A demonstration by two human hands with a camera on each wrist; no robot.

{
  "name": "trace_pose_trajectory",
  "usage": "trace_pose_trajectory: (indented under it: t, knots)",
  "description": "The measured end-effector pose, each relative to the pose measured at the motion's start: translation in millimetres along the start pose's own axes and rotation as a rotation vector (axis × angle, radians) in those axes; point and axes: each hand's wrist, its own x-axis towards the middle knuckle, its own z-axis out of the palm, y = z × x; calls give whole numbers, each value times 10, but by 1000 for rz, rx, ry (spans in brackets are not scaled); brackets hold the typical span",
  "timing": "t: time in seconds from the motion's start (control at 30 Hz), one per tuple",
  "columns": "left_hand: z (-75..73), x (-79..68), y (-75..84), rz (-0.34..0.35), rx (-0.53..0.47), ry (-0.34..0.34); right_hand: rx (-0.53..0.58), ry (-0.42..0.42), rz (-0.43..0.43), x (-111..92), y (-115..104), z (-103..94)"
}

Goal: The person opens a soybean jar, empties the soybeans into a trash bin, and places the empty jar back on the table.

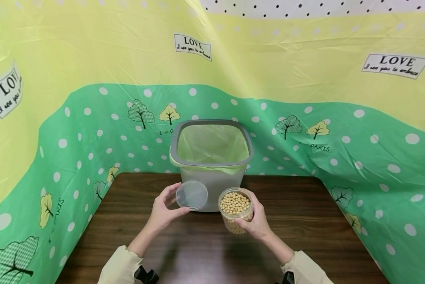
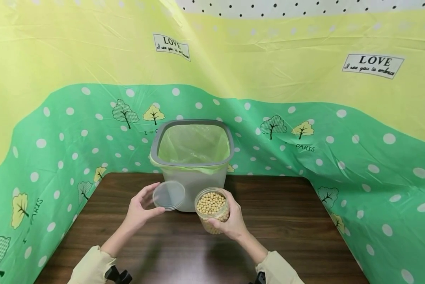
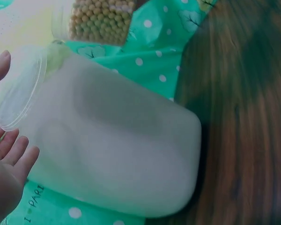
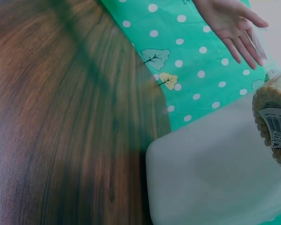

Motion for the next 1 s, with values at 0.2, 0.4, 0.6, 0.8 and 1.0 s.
trace_pose_trajectory:
  t: [0.2,0.4,0.6,0.8,1.0]
  knots:
    - [-102,-71,104,14,56,26,-8,1,18,-16,6,-28]
    - [-208,-140,89,-17,124,50,-17,0,25,-41,3,-46]
    - [-319,-237,-15,-26,187,84,-25,6,15,-69,8,-55]
    - [-407,-331,-123,-57,228,127,-26,22,-2,-97,12,-59]
    - [-508,-426,-387,-123,304,175,-18,25,15,-117,17,-63]
